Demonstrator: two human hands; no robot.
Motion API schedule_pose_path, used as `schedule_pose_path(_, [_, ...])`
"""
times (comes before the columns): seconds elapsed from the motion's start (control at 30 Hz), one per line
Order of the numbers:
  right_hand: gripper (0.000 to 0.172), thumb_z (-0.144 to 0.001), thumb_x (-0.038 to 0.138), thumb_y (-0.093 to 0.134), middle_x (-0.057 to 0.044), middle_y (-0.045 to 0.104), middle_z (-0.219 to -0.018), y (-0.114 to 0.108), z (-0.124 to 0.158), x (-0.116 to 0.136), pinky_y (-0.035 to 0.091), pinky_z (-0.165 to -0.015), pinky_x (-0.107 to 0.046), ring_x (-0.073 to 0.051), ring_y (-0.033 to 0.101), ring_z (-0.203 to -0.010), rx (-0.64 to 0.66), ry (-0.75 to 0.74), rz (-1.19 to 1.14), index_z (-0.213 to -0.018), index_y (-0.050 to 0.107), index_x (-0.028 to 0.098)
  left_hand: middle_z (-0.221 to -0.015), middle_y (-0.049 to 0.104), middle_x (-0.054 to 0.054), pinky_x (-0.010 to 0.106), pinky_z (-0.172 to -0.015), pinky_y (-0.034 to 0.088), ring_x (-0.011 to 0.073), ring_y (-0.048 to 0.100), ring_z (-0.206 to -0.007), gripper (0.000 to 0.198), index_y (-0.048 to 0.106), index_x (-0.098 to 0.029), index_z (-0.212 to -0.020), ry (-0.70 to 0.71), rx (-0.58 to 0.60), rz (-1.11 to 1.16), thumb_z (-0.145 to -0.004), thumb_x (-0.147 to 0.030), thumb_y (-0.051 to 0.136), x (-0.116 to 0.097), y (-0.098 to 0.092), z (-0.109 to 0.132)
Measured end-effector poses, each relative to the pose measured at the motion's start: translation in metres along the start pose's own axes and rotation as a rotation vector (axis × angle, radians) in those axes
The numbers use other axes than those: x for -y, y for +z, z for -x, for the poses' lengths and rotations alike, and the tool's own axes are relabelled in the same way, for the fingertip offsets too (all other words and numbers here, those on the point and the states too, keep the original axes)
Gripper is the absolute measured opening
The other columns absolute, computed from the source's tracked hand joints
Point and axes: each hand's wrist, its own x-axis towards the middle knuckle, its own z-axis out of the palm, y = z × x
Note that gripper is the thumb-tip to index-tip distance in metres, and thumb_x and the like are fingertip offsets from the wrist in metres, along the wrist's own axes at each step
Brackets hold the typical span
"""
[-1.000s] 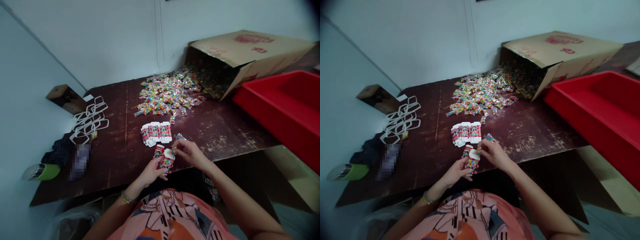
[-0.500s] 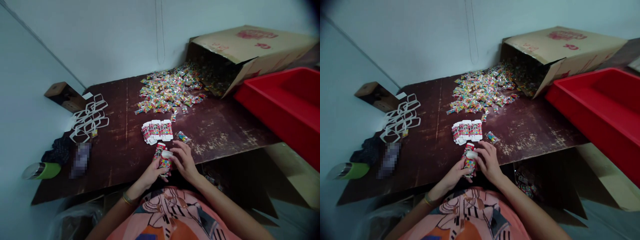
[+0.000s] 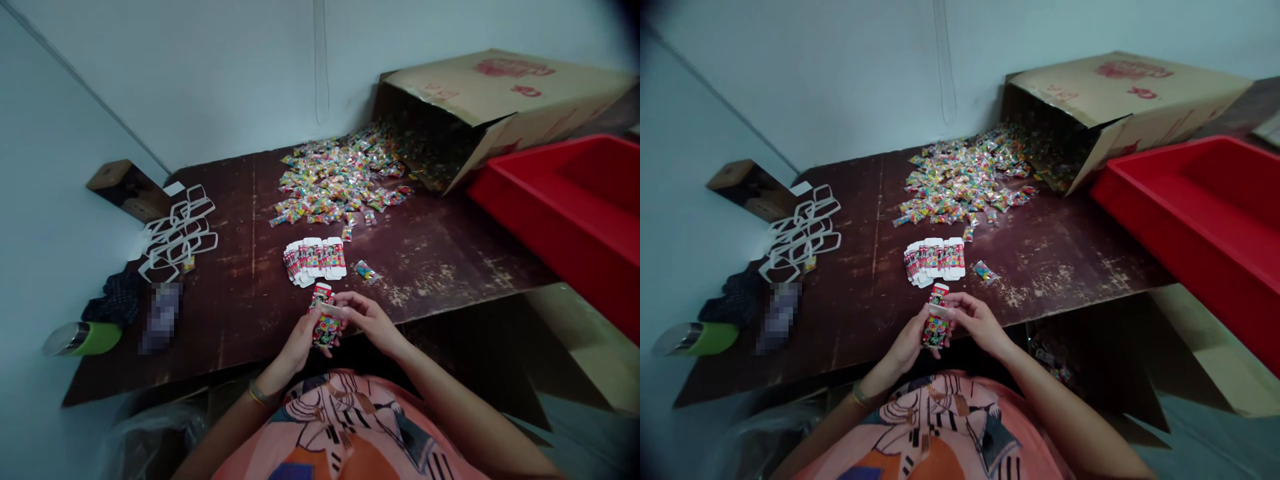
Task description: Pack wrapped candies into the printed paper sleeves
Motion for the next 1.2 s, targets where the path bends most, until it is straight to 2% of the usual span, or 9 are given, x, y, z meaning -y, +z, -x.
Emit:
schedule_pose_path(0.1, [0.035,-0.080,0.042,0.065,0.001,0.062,-0.077,-0.001,0.002,0.006,0.051,-0.068,-0.026,-0.011,0.059,-0.066,0.053,0.031,-0.019,-0.106,0.061,0.019,-0.071,0.066,0.011,0.023,-0.041,0.048,0.0169,0.060,-0.058,0.069,0.066,-0.008,-0.092,-0.001,-0.016,-0.008,-0.080,-0.070,0.038,0.000,0.000,-0.001])
schedule_pose_path(0.23, [0.030,-0.073,0.042,0.071,0.001,0.063,-0.080,0.000,-0.002,0.010,0.051,-0.059,-0.022,-0.008,0.056,-0.059,0.034,0.066,0.011,-0.089,0.064,0.017,-0.068,0.066,0.009,0.022,-0.039,0.046,0.0168,0.059,-0.056,0.064,0.066,-0.008,-0.093,0.042,-0.062,-0.137,-0.078,-0.067,0.047,0.004,0.000,-0.004])
schedule_pose_path(0.43, [0.037,-0.067,0.039,0.077,0.002,0.061,-0.077,0.003,-0.011,0.002,0.049,-0.051,-0.019,-0.009,0.056,-0.059,0.131,0.154,0.037,-0.092,0.064,0.016,-0.079,0.065,0.008,0.021,-0.044,0.046,0.0186,0.058,-0.070,0.038,0.070,-0.011,-0.091,0.076,0.016,-0.230,-0.076,-0.044,0.058,0.001,-0.005,-0.001])
schedule_pose_path(0.53, [0.028,-0.075,0.040,0.071,-0.001,0.061,-0.078,0.008,-0.006,0.003,0.050,-0.056,-0.021,-0.012,0.058,-0.068,0.160,-0.008,0.238,-0.091,0.069,0.017,-0.077,0.063,0.006,0.022,-0.049,0.047,0.0176,0.056,-0.071,0.028,0.070,-0.012,-0.087,0.073,0.023,-0.239,-0.074,-0.033,0.057,0.003,-0.009,0.002])
schedule_pose_path(0.63, [0.025,-0.089,0.035,0.056,-0.006,0.064,-0.099,0.013,0.002,0.012,0.051,-0.081,-0.030,-0.016,0.060,-0.092,0.217,-0.237,0.429,-0.102,0.071,0.020,-0.079,0.065,0.007,0.025,-0.052,0.050,0.0197,0.057,-0.075,0.031,0.070,-0.013,-0.090,0.041,0.001,-0.116,-0.077,-0.033,0.051,0.004,-0.014,0.001])
schedule_pose_path(0.7, [0.026,-0.093,0.032,0.050,-0.007,0.065,-0.105,0.016,0.006,0.018,0.048,-0.088,-0.033,-0.017,0.060,-0.097,0.190,-0.294,0.482,-0.108,0.069,0.022,-0.083,0.067,0.008,0.026,-0.054,0.050,0.0215,0.058,-0.079,0.031,0.070,-0.013,-0.093,0.024,0.015,-0.065,-0.077,-0.032,0.052,0.004,-0.015,0.000])
schedule_pose_path(0.83, [0.024,-0.091,0.031,0.054,-0.007,0.067,-0.101,0.014,0.002,0.018,0.051,-0.082,-0.030,-0.018,0.063,-0.091,0.077,-0.328,0.555,-0.106,0.071,0.024,-0.089,0.068,0.010,0.028,-0.059,0.052,0.0222,0.060,-0.083,0.034,0.068,-0.012,-0.100,0.018,0.135,0.054,-0.076,-0.032,0.055,0.001,-0.017,0.001])
schedule_pose_path(0.97, [0.022,-0.092,0.028,0.052,-0.005,0.068,-0.091,0.007,-0.005,0.011,0.051,-0.074,-0.027,-0.016,0.063,-0.080,0.013,-0.407,0.701,-0.103,0.070,0.023,-0.086,0.068,0.011,0.027,-0.053,0.052,0.0211,0.062,-0.074,0.039,0.063,-0.010,-0.108,-0.037,0.240,0.121,-0.078,-0.033,0.053,0.000,-0.017,0.005])
schedule_pose_path(1.2, [0.024,-0.091,0.027,0.053,-0.008,0.066,-0.102,0.008,0.006,-0.007,0.052,-0.081,-0.030,-0.018,0.062,-0.092,-0.010,-0.506,0.785,-0.109,0.068,0.024,-0.086,0.067,0.009,0.026,-0.045,0.049,0.0202,0.063,-0.067,0.041,0.053,-0.013,-0.118,-0.166,0.144,0.161,-0.081,-0.030,0.051,0.006,-0.014,0.013])
